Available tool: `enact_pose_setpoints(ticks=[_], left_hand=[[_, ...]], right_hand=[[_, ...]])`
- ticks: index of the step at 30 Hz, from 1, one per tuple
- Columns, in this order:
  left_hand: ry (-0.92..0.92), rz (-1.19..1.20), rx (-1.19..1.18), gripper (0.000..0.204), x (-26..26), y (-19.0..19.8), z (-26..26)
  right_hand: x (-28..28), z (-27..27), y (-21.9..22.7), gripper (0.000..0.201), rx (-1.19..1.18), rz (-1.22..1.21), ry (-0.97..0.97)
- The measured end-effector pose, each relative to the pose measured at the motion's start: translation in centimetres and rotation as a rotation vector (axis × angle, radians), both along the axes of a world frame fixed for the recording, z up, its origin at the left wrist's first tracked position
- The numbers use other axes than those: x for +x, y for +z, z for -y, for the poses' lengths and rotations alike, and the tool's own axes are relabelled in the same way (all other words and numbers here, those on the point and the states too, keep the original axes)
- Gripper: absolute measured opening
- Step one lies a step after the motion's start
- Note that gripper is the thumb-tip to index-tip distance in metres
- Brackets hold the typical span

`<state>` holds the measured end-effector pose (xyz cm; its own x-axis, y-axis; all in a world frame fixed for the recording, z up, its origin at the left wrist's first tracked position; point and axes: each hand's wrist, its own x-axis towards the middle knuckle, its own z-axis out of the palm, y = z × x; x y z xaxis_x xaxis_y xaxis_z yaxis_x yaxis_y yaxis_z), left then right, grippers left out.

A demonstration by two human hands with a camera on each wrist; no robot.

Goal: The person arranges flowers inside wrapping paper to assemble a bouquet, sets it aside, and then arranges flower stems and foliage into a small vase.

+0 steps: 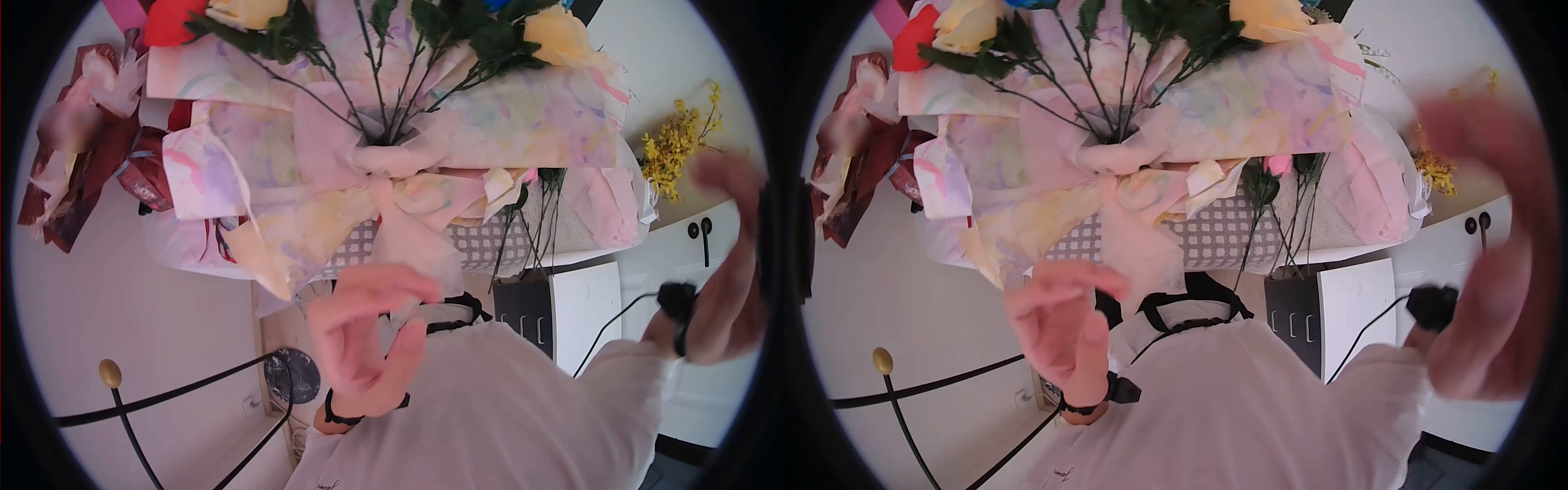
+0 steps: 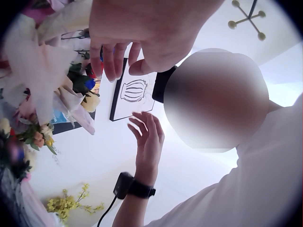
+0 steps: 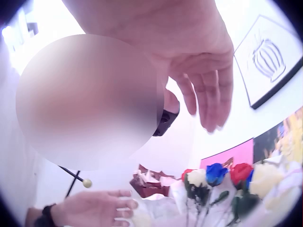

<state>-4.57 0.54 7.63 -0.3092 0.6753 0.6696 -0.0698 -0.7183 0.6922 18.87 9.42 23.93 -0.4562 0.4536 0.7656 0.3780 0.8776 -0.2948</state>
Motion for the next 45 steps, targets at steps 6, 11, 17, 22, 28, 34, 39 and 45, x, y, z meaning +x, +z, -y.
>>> enact_pose_setpoints(ticks=[6, 11, 17, 22, 28, 34, 39, 45], left_hand=[[-0.336, -0.059, 0.035, 0.042, 1.2, -0.4, -0.4], [-0.471, -0.253, -0.031, 0.036, 4.0, -0.6, -1.2], [-0.494, -0.391, -0.118, 0.037, 4.4, -0.2, -1.5], [-0.525, -0.338, -0.175, 0.034, 4.7, -1.1, -2.1], [-0.505, -0.272, -0.293, 0.034, 4.7, -1.3, -2.6], [-0.394, -0.16, -0.36, 0.056, 6.4, -1.1, -2.8], [-0.444, -0.071, -0.427, 0.064, 7.2, -1.3, -3.2], [-0.6, -0.156, -0.384, 0.047, 6.6, -3.3, -3.1]], right_hand=[[3.6, -1.6, -11.1, 0.031, -0.289, 0.295, -0.335], [6.0, -7.0, -18.7, 0.024, -0.527, 0.375, -0.243], [6.9, -9.3, -22.4, 0.017, -0.72, 0.196, -0.277], [7.8, -9.8, -22.7, 0.009, -0.988, -0.295, -0.202], [6.5, -6.8, -18.7, 0.009, -0.764, -0.473, -0.18], [4.7, 1.5, -20.3, 0.02, -0.46, -0.093, -0.151], [4.8, 5.6, -25.5, 0.039, -0.618, 0.05, 0.091], [4.6, 5.4, -26.7, 0.033, -0.59, 0.262, 0.217]])
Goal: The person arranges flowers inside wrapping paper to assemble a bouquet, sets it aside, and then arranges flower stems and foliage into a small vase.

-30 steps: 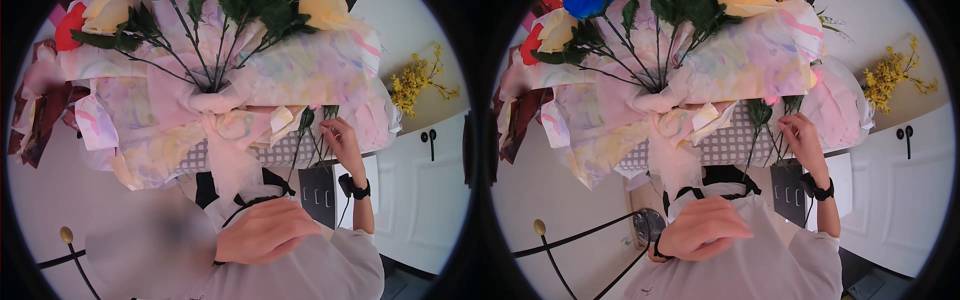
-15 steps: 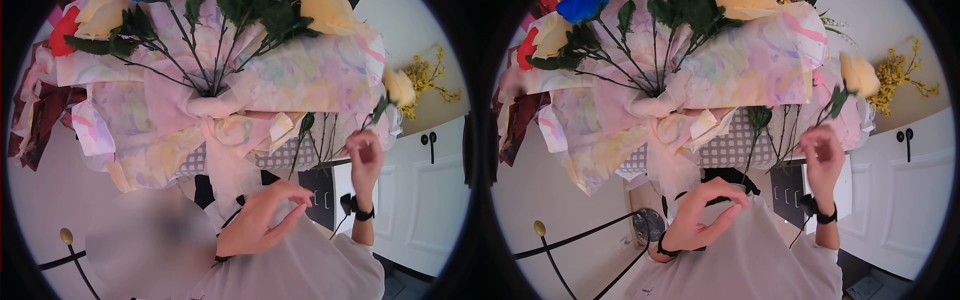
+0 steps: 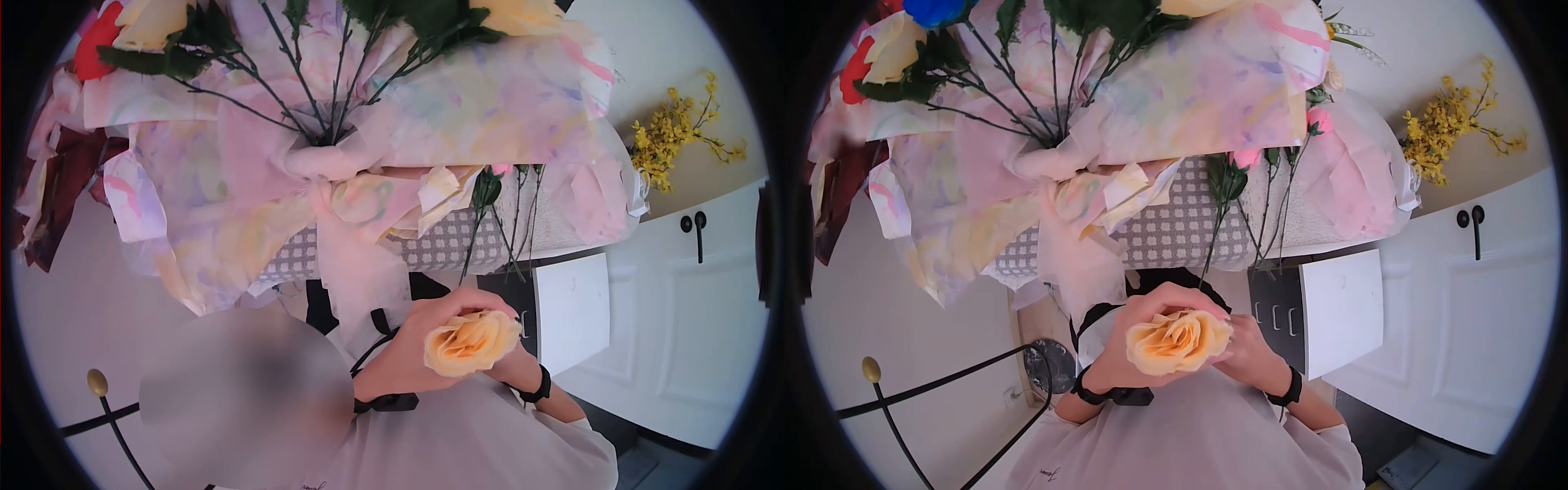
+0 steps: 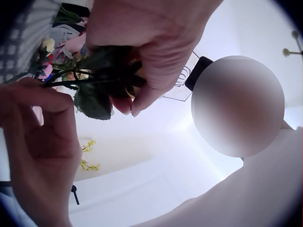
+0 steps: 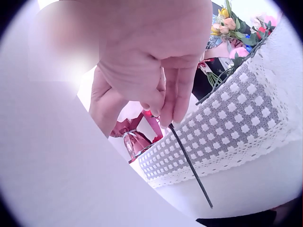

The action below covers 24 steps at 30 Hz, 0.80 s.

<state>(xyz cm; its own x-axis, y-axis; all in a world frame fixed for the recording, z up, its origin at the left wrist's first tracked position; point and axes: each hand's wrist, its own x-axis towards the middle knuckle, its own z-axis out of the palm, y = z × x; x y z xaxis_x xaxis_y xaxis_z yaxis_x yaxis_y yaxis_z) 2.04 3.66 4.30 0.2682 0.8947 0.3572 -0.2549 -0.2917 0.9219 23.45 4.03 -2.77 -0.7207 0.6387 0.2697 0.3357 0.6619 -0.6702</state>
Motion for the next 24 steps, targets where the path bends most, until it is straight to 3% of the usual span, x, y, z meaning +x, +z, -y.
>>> enact_pose_setpoints(ticks=[4, 6, 10, 12, 15, 22, 24], left_hand=[[0.015, 0.011, 0.04, 0.05, 0.6, -1.2, 0.4], [0.019, 0.052, 0.041, 0.057, 0.8, -1.4, 0.7], [0.081, 0.057, 0.015, 0.065, 1.4, -1.5, 1.1], [0.094, 0.131, 0.0, 0.069, 1.6, -1.4, 1.1], [0.084, 0.146, 0.007, 0.069, 1.8, -1.4, 1.2], [0.085, 0.078, -0.023, 0.076, 1.7, -0.9, 1.5], [-0.033, 0.224, -0.003, 0.093, 1.6, 0.3, 1.2]], right_hand=[[-0.6, -0.8, 0.0, 0.03, 0.131, 0.008, 0.044], [-0.5, -0.8, -0.3, 0.029, -0.053, -0.008, -0.006], [-0.2, -0.6, -1.3, 0.032, -0.153, 0.003, -0.003], [-0.9, -0.5, -0.9, 0.035, -0.206, -0.117, -0.063], [-0.6, -0.7, -0.8, 0.038, -0.076, 0.003, -0.022], [-0.3, 0.8, 1.0, 0.045, -0.148, -0.057, 0.061], [1.5, 1.9, -0.6, 0.048, -0.618, -0.041, 0.062]])
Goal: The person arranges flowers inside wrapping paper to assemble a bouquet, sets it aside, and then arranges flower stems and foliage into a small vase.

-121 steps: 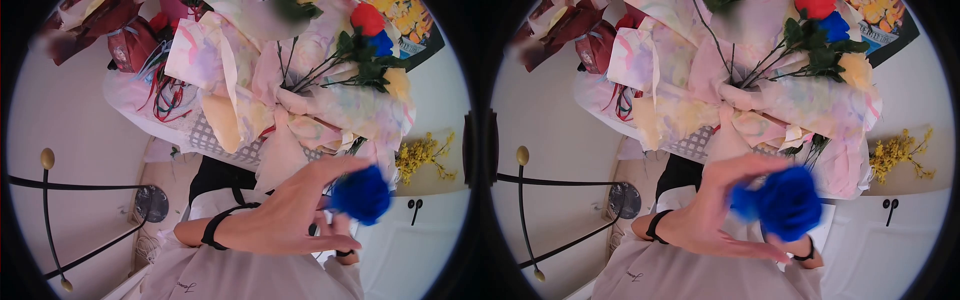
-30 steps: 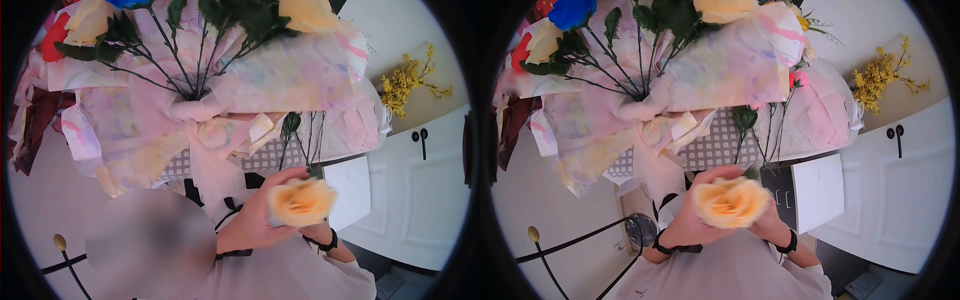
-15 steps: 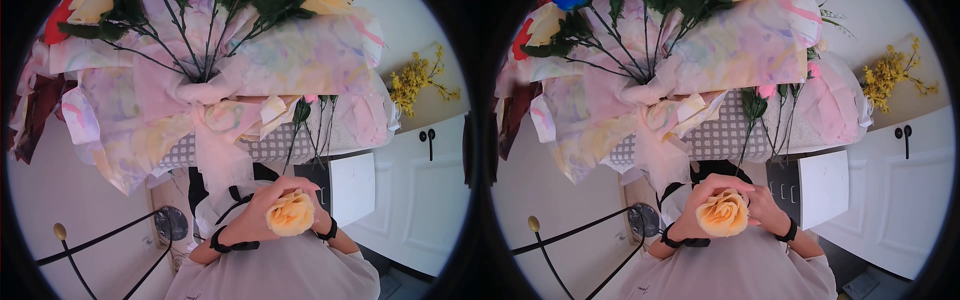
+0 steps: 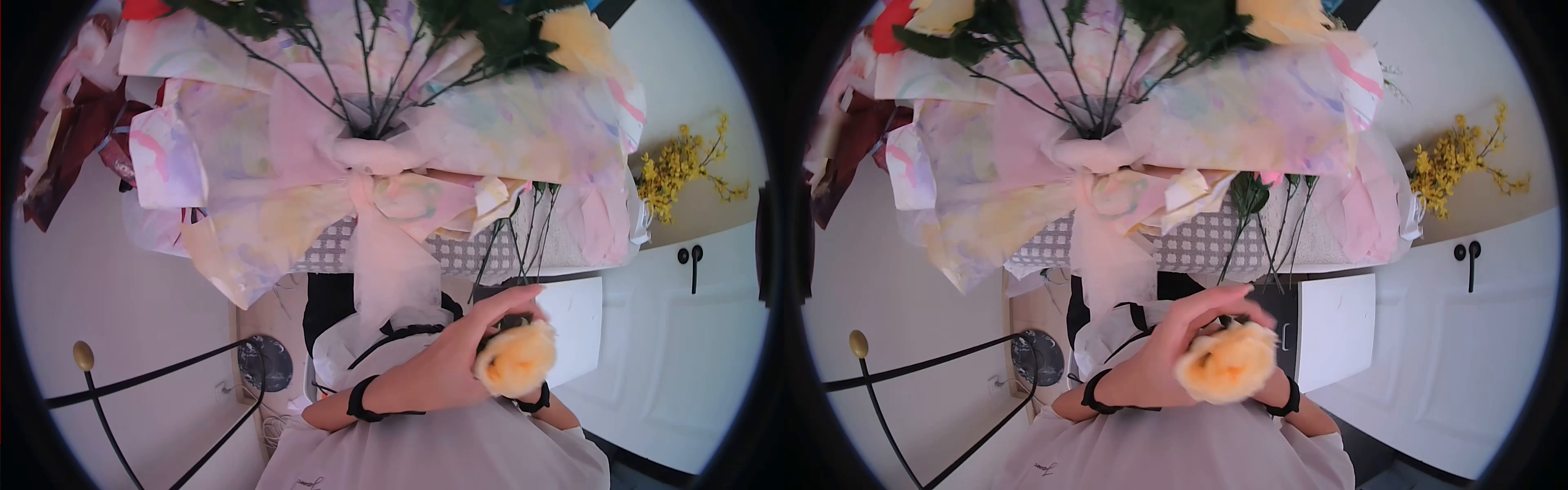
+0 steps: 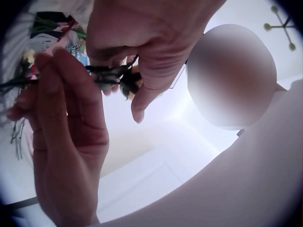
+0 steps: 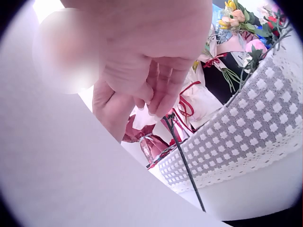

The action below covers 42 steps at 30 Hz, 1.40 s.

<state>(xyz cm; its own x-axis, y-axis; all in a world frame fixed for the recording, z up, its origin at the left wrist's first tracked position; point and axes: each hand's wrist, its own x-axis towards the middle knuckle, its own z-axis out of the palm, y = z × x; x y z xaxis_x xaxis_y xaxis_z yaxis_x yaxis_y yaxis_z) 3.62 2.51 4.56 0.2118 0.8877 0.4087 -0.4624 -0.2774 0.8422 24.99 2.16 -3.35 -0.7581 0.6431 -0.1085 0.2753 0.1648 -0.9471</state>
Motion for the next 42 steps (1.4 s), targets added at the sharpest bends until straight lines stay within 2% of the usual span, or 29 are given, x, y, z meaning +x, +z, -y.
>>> enact_pose_setpoints(ticks=[1, 2, 3, 4, 5, 6, 7, 8, 9, 10, 11, 13, 14, 15, 18, 19, 20, 21, 24, 25, 27, 30, 34, 36, 40, 42], left_hand=[[0.01, -0.205, -0.064, 0.105, -1.2, 1.3, 0.6], [0.022, -0.199, -0.06, 0.105, -1.7, 1.6, 0.6], [0.12, -0.216, 0.042, 0.107, -2.1, 1.8, 0.6], [0.215, -0.235, 0.144, 0.109, -2.4, 1.9, 0.6], [0.22, -0.153, 0.196, 0.116, -2.5, 1.5, 0.7], [0.22, -0.151, 0.197, 0.116, -2.9, 1.6, 0.8], [0.245, -0.097, 0.242, 0.116, -3.4, 1.7, 0.9], [0.268, -0.043, 0.289, 0.117, -3.8, 1.8, 1.1], [0.263, -0.043, 0.291, 0.117, -4.0, 1.7, 1.4], [0.302, -0.05, 0.284, 0.113, -4.2, 1.3, 1.7], [0.342, -0.057, 0.277, 0.109, -4.3, 1.0, 1.9], [0.358, -0.067, 0.25, 0.103, -4.4, 0.6, 2.3], [0.376, -0.074, 0.218, 0.097, -4.4, 0.5, 2.5], [0.382, -0.076, 0.223, 0.097, -4.4, 0.5, 2.7], [0.431, -0.07, 0.197, 0.087, -4.6, 0.3, 3.2], [0.434, -0.049, 0.191, 0.082, -4.6, 0.2, 3.3], [0.435, -0.027, 0.186, 0.077, -4.7, 0.1, 3.4], [0.441, -0.028, 0.187, 0.077, -4.9, 0.0, 3.5], [0.451, -0.049, 0.169, 0.071, -5.3, 0.1, 3.5], [0.449, -0.048, 0.159, 0.069, -5.3, 0.1, 3.5], [0.447, -0.049, 0.15, 0.068, -5.4, 0.1, 3.4], [0.428, -0.038, 0.124, 0.066, -5.4, 0.0, 3.3], [0.399, -0.042, 0.093, 0.065, -5.1, 0.0, 3.1], [0.387, -0.05, 0.091, 0.065, -5.1, 0.2, 2.9], [0.375, -0.061, 0.087, 0.066, -4.9, 0.3, 2.6], [0.372, -0.068, 0.082, 0.066, -4.8, 0.2, 2.6]], right_hand=[[0.4, -0.3, 0.8, 0.048, 0.007, 0.006, 0.013], [-0.6, -1.1, 4.3, 0.037, 0.036, 0.005, -0.025], [-1.6, -1.7, 7.7, 0.028, 0.064, 0.002, -0.065], [-2.2, -2.0, 9.3, 0.02, 0.092, -0.003, -0.107], [-0.6, -1.8, 9.2, 0.013, 0.342, 0.028, -0.166], [-1.7, -3.2, 11.1, 0.012, 0.725, -0.089, -0.14], [-1.9, -2.5, 13.5, 0.015, 0.583, -0.115, -0.399], [-2.2, -4.1, 15.1, 0.011, 0.9, -0.241, -0.381], [-1.6, -5.3, 16.6, 0.008, 1.074, -0.212, -0.455], [-2.8, -6.4, 19.2, 0.016, 1.163, -0.232, -0.469], [-3.2, -7.6, 20.4, 0.017, 1.177, -0.32, -0.493], [-5.2, -9.2, 24.0, 0.02, 1.231, -0.282, -0.458], [-7.5, -9.6, 24.9, 0.021, 1.142, -0.367, -0.458], [-9.6, -9.6, 25.4, 0.024, 1.104, -0.317, -0.524], [-9.6, -12.6, 29.2, 0.026, 1.266, -0.113, -0.35], [-10.4, -13.6, 30.1, 0.026, 1.298, -0.14, -0.247], [-11.2, -14.5, 30.6, 0.026, 1.329, -0.165, -0.145], [-12.5, -14.8, 30.0, 0.026, 1.175, -0.203, -0.235], [-16.0, -14.7, 28.0, 0.025, 0.963, -0.133, -0.189], [-16.1, -15.3, 27.3, 0.025, 0.967, -0.137, -0.184], [-16.5, -16.7, 25.9, 0.024, 0.849, -0.098, -0.045], [-17.2, -17.2, 24.2, 0.023, 0.738, -0.061, -0.016], [-18.1, -17.3, 23.8, 0.023, 0.732, 0.021, 0.044], [-18.5, -17.3, 24.1, 0.025, 0.807, 0.182, 0.117], [-18.9, -17.4, 23.9, 0.029, 0.819, 0.272, 0.133], [-19.2, -17.6, 24.1, 0.032, 0.961, 0.323, 0.188]])
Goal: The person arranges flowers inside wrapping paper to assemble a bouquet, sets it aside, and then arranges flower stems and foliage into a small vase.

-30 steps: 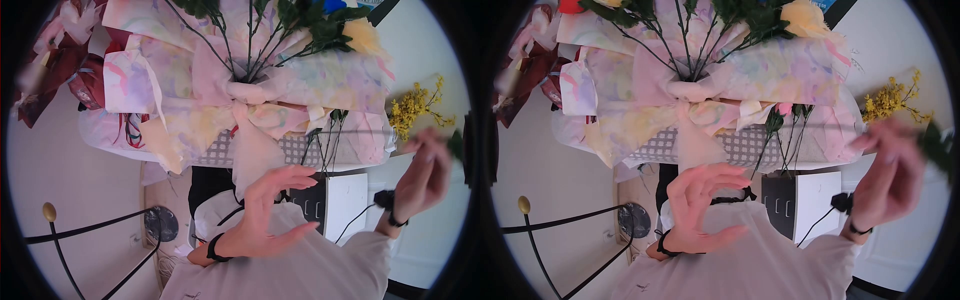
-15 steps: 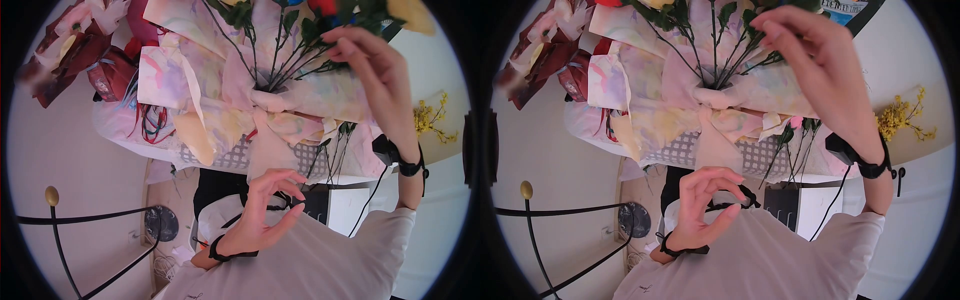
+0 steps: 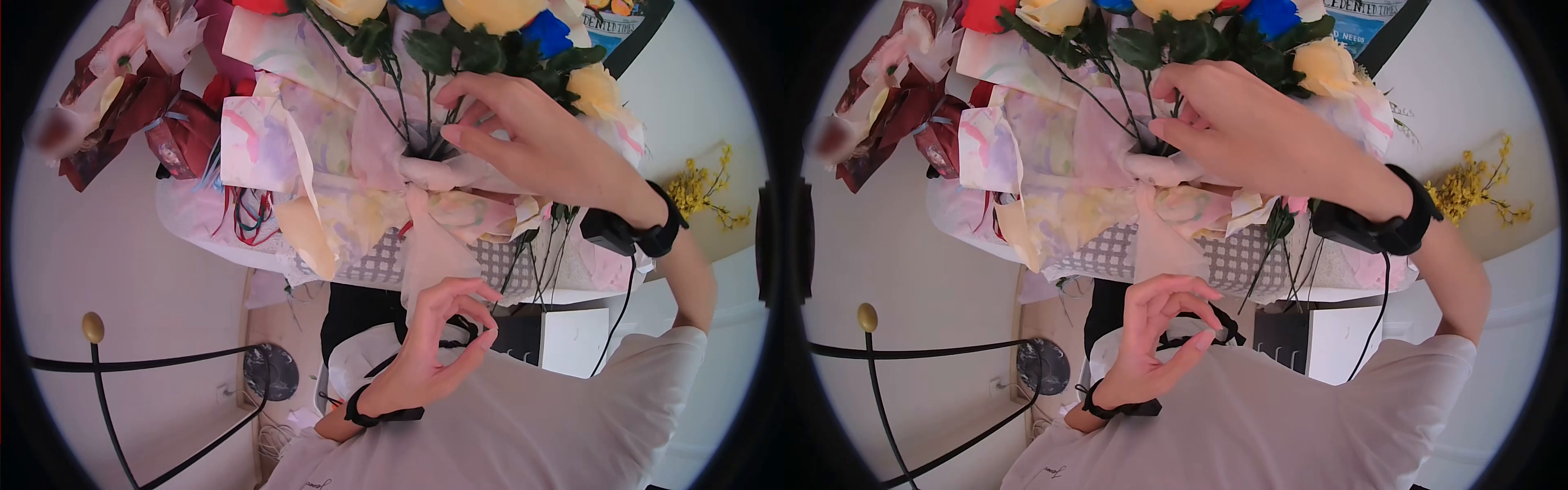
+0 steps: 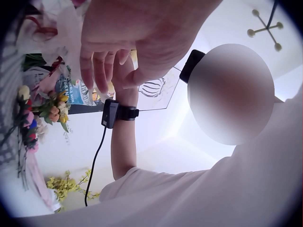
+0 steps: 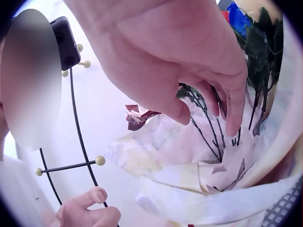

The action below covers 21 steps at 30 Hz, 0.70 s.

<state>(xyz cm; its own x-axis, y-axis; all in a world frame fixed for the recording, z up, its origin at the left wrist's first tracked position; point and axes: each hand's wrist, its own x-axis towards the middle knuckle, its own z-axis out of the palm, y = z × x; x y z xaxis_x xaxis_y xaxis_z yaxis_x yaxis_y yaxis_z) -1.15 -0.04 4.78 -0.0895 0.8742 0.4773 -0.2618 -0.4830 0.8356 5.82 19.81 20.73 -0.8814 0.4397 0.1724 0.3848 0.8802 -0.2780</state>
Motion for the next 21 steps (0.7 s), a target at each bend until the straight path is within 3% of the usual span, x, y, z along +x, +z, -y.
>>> enact_pose_setpoints(ticks=[3, 6, 10, 12, 21], left_hand=[[0.001, -0.003, -0.003, 0.065, 0.2, -0.1, 0.0], [-0.013, -0.001, -0.008, 0.064, 0.3, -0.2, -0.1], [-0.008, -0.022, -0.009, 0.064, 0.2, -0.2, 0.0], [-0.008, -0.028, -0.011, 0.063, 0.2, -0.2, 0.0], [-0.02, -0.005, -0.022, 0.063, 0.4, -0.3, 0.2]], right_hand=[[-0.9, -0.1, 0.5, 0.038, -0.163, 0.012, -0.015], [-0.7, -1.1, -0.9, 0.041, -0.068, -0.081, 0.062], [-0.7, -1.9, -2.3, 0.044, -0.114, -0.175, 0.117], [-0.4, -1.2, -1.4, 0.036, -0.379, -0.004, -0.043], [-0.2, -1.2, -1.7, 0.043, -0.494, 0.035, -0.039]])
